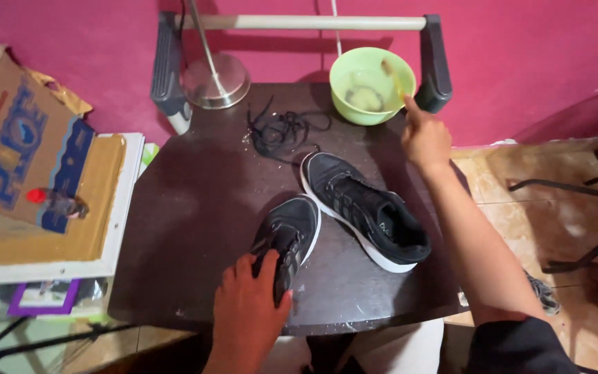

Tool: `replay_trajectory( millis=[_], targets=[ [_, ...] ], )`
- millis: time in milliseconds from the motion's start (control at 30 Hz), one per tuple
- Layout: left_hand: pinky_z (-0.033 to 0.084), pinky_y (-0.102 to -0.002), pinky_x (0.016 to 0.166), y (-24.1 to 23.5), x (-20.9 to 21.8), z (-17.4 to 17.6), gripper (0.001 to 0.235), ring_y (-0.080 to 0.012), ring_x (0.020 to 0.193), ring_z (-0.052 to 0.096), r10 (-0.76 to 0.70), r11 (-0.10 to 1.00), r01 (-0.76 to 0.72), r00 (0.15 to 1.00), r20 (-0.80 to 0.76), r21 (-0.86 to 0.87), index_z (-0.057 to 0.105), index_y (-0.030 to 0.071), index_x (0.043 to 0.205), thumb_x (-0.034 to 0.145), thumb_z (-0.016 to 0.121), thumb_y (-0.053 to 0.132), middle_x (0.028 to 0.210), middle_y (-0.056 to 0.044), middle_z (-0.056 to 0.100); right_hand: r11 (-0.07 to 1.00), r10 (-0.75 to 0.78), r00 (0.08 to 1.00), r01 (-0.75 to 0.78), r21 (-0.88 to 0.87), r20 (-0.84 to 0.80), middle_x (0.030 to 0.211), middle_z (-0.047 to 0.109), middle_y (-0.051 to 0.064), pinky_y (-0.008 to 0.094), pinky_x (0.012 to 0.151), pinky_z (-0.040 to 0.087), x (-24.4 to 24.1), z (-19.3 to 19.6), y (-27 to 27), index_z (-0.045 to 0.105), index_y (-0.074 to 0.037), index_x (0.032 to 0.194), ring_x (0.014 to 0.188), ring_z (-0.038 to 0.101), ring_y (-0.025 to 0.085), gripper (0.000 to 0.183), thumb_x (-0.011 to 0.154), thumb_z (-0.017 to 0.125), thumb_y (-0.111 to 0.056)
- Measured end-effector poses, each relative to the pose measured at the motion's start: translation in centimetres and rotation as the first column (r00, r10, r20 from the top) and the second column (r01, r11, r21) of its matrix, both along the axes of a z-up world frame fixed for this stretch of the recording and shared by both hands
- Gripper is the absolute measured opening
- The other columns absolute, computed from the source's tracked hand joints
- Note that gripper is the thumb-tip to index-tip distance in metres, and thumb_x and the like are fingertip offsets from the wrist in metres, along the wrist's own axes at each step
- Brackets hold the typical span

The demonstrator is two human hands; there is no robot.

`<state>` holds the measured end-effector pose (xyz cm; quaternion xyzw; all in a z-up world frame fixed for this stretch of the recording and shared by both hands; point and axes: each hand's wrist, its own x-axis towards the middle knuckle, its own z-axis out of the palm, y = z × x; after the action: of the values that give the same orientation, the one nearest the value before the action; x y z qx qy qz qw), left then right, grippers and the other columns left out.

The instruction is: The person scrubs a black sneaker with a toothbrush, repeatedly dipping the brush into a bowl of water. They clean the upper, sole, and sides of the shoe, then place it on the table next to its pair.

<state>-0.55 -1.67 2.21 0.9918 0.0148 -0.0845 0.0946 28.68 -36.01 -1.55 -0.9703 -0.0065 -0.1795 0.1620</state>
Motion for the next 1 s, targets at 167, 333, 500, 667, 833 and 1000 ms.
replay_trajectory(
  millis=[167,333,500,667,833,1000],
  targets=[
    [0.057,-0.052,0.084,2.7,-0.1,-0.1,0.068,-0.0332,0.104,0.059,-0.005,1.0,0.005,1.0,-0.027,-0.03,0.053,0.034,0.133,0.072,0.084,0.044,0.122,-0.004,0.057,0.998,-0.025,0.999,0.024,0.056,0.022,0.095,0.068,0.029,0.067,0.064,0.046,-0.9,0.9,0.5,0.049,-0.029,0.153,0.081,0.062,0.059,0.064,0.092,0.047,-0.012],
    [0.058,-0.049,0.086,5.4,0.1,0.5,0.067,-0.029,0.106,0.059,0.074,0.995,-0.064,0.987,-0.144,0.076,0.052,0.042,0.131,0.072,0.083,0.044,0.12,0.004,0.056,0.997,-0.037,0.994,0.044,0.068,-0.102,0.096,0.069,0.035,0.068,0.07,0.05,-1.1,0.7,0.2,0.058,-0.031,0.148,0.083,0.065,0.059,0.058,0.093,0.045,-0.016],
    [0.058,-0.049,0.087,6.4,0.7,0.8,0.088,-0.0272,0.107,0.059,-0.016,0.997,0.028,0.987,-0.163,0.073,0.043,0.044,0.142,0.068,0.09,0.05,0.125,0.005,0.053,0.995,-0.072,0.997,0.074,0.06,-0.032,0.093,0.069,0.034,0.069,0.065,0.048,-0.7,1.4,0.3,0.046,-0.035,0.154,0.075,0.064,0.059,0.06,0.097,0.046,-0.016],
    [0.053,-0.048,0.086,5.2,-0.5,-1.2,0.077,-0.0326,0.101,0.057,-0.087,0.991,0.108,0.972,0.218,-0.083,0.058,0.034,0.137,0.069,0.087,0.055,0.118,-0.005,0.056,0.997,-0.035,0.999,0.033,0.071,0.021,0.099,0.069,0.028,0.068,0.064,0.045,-1.0,2.9,1.1,0.045,-0.033,0.154,0.081,0.062,0.06,0.06,0.096,0.043,-0.017],
    [0.048,-0.048,0.073,2.8,0.2,1.6,0.058,-0.0329,0.083,0.054,-0.215,0.966,0.255,0.899,0.382,-0.055,0.061,0.022,0.129,0.078,0.079,0.045,0.103,-0.008,0.058,0.993,-0.003,0.994,-0.01,-0.121,-0.112,0.095,0.072,0.029,0.066,0.066,0.052,-0.2,1.5,0.5,0.061,-0.03,0.146,0.083,0.067,0.056,0.049,0.1,0.046,-0.028],
    [0.046,-0.057,0.093,2.9,1.7,-0.8,0.097,-0.0424,0.132,0.045,-0.035,0.973,0.028,0.999,0.028,0.228,0.041,0.033,0.151,0.072,0.08,0.073,0.146,-0.019,0.046,0.956,0.184,0.981,-0.193,0.22,0.059,0.119,0.069,0.029,0.053,0.08,0.045,-7.9,7.3,3.3,0.055,-0.009,0.148,0.112,0.059,0.052,0.044,0.106,0.043,-0.012]
  ],
)
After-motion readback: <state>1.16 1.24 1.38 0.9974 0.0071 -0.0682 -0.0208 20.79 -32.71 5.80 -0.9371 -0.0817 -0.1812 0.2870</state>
